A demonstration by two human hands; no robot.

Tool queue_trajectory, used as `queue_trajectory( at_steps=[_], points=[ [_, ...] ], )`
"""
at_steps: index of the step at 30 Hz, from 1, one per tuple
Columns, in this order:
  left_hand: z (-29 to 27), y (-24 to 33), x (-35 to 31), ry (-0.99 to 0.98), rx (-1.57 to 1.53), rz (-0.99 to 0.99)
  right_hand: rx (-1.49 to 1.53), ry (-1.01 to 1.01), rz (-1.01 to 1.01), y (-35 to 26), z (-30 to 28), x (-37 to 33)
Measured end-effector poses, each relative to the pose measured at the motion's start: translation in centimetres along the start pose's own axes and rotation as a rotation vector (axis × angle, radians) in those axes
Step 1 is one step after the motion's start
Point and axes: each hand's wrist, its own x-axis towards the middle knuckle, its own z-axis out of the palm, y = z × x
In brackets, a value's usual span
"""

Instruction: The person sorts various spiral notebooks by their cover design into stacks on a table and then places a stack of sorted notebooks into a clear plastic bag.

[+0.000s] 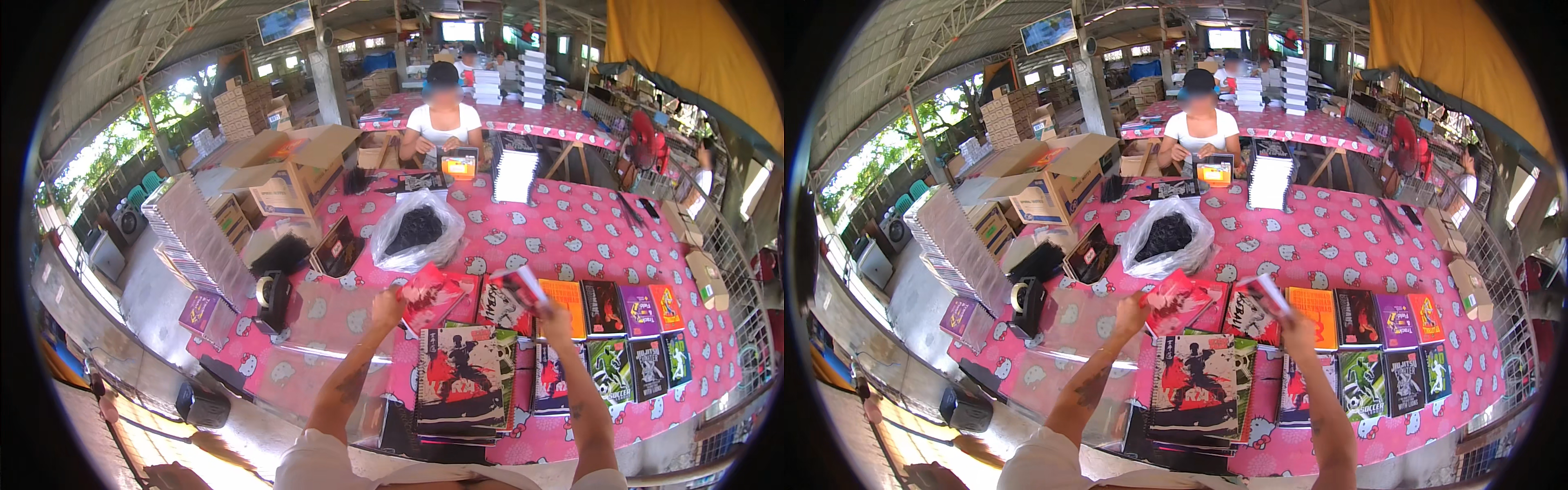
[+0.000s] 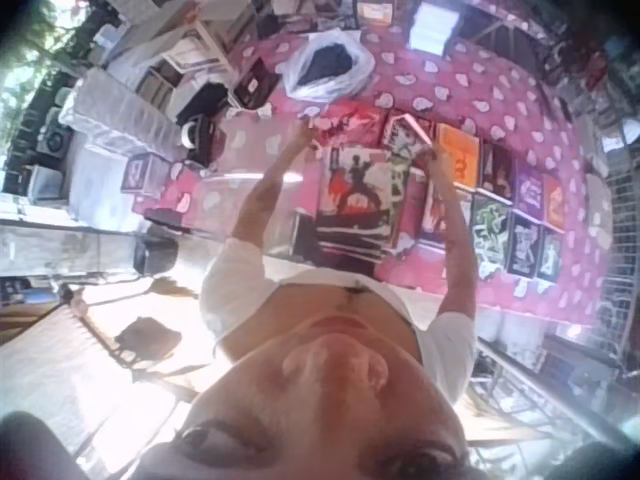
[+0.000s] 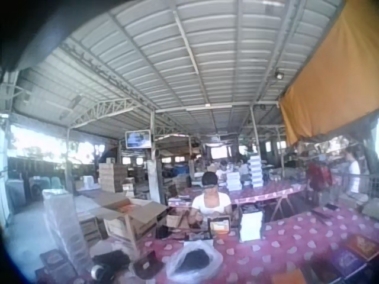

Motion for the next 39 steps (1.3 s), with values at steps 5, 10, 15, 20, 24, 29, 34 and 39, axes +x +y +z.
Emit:
queue_trajectory(
  at_steps=[5,10,15,20,24,29,34,39],
  points=[
    [-21.7,12.5,0.7,0.602,-0.072,0.445,0.161,0.058,-0.444,-18.8,-11.2,-10.2],
    [-29.9,21.1,0.7,0.557,-0.575,0.399,-0.299,-0.243,-0.776,-19.7,-7.9,-17.8],
    [-15.9,24.0,-3.1,-0.347,-0.388,0.720,0.026,-0.394,-0.560,-16.1,-9.6,-17.0],
    [-14.0,25.9,-7.2,-0.328,0.128,0.503,0.053,0.009,-0.263,1.8,-13.6,-6.9],
    [-18.0,37.2,-11.5,0.111,-0.237,0.332,-0.386,0.338,0.207,22.1,-17.1,-1.3],
    [-0.3,42.9,-20.7,-0.127,-0.145,0.285,-0.416,0.208,0.352,25.8,-16.6,-0.1],
    [15.0,43.5,-18.4,-0.115,-0.117,0.160,-0.548,-0.090,0.239,22.2,-15.8,1.2],
    [20.5,40.6,-10.6,-0.023,0.036,-0.229,-0.559,-0.198,0.293,21.5,-17.1,2.0]
  ],
)
